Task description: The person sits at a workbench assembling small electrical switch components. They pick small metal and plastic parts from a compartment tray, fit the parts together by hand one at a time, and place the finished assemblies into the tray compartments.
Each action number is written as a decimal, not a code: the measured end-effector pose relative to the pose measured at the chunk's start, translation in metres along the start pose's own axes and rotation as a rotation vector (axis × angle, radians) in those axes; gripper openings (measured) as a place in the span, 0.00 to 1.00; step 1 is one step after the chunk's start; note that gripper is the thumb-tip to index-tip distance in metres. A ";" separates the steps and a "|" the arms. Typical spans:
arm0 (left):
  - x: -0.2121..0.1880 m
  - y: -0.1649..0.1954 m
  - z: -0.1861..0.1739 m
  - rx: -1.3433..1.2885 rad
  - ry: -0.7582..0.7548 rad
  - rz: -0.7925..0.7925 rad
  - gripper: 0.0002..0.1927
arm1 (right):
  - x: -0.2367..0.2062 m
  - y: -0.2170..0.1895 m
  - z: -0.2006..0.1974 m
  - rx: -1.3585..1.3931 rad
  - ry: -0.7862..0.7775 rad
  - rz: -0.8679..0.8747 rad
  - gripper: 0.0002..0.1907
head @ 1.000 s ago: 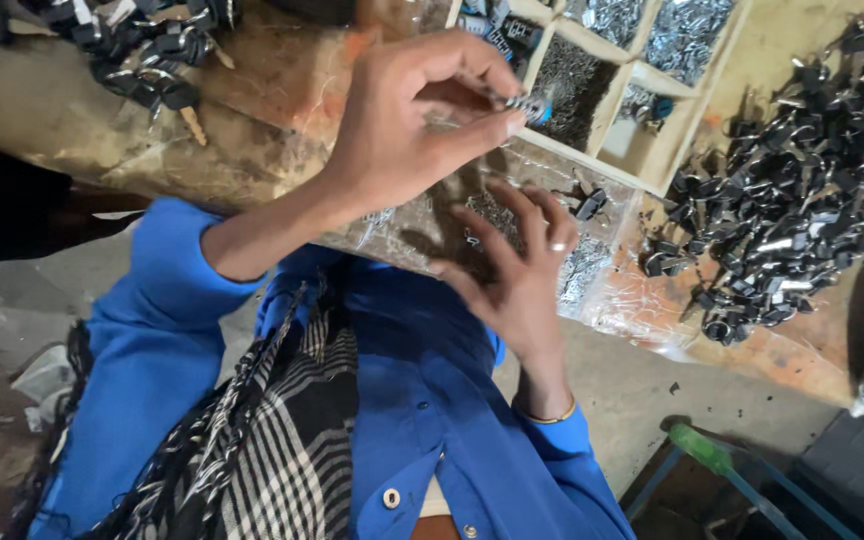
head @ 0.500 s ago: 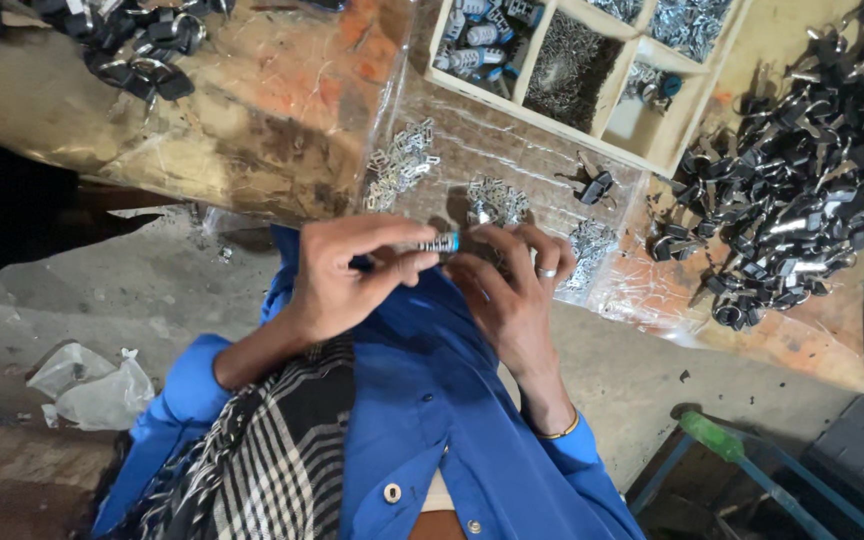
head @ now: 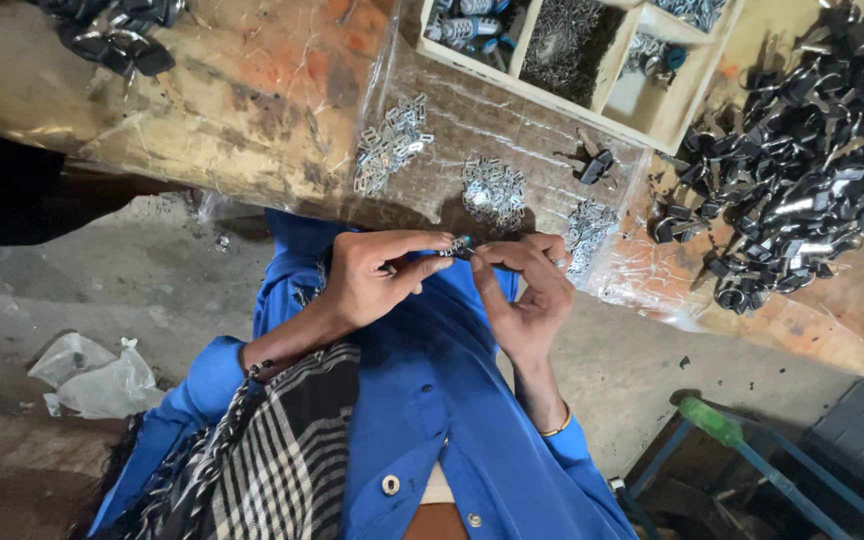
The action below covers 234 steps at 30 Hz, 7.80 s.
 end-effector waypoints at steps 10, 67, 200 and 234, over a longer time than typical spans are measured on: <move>-0.001 -0.003 0.000 0.158 0.020 0.184 0.12 | -0.001 -0.013 0.007 -0.196 0.043 -0.005 0.13; 0.003 0.003 0.002 0.140 0.025 0.120 0.11 | -0.011 -0.011 0.010 0.001 0.082 0.028 0.19; 0.005 0.000 -0.007 0.199 0.047 0.169 0.10 | -0.007 0.000 0.019 0.175 0.033 0.168 0.16; 0.006 0.005 -0.004 0.002 0.049 0.028 0.11 | -0.014 0.014 -0.053 -0.608 -0.163 -0.261 0.13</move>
Point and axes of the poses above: each hand's wrist, its own x-axis towards the middle knuckle, its own z-axis out of the palm, y = z × x, the point moved 1 cm from there along x, towards the middle knuckle, and after that the axes turned 1 degree about x, right-handed, at the moved point
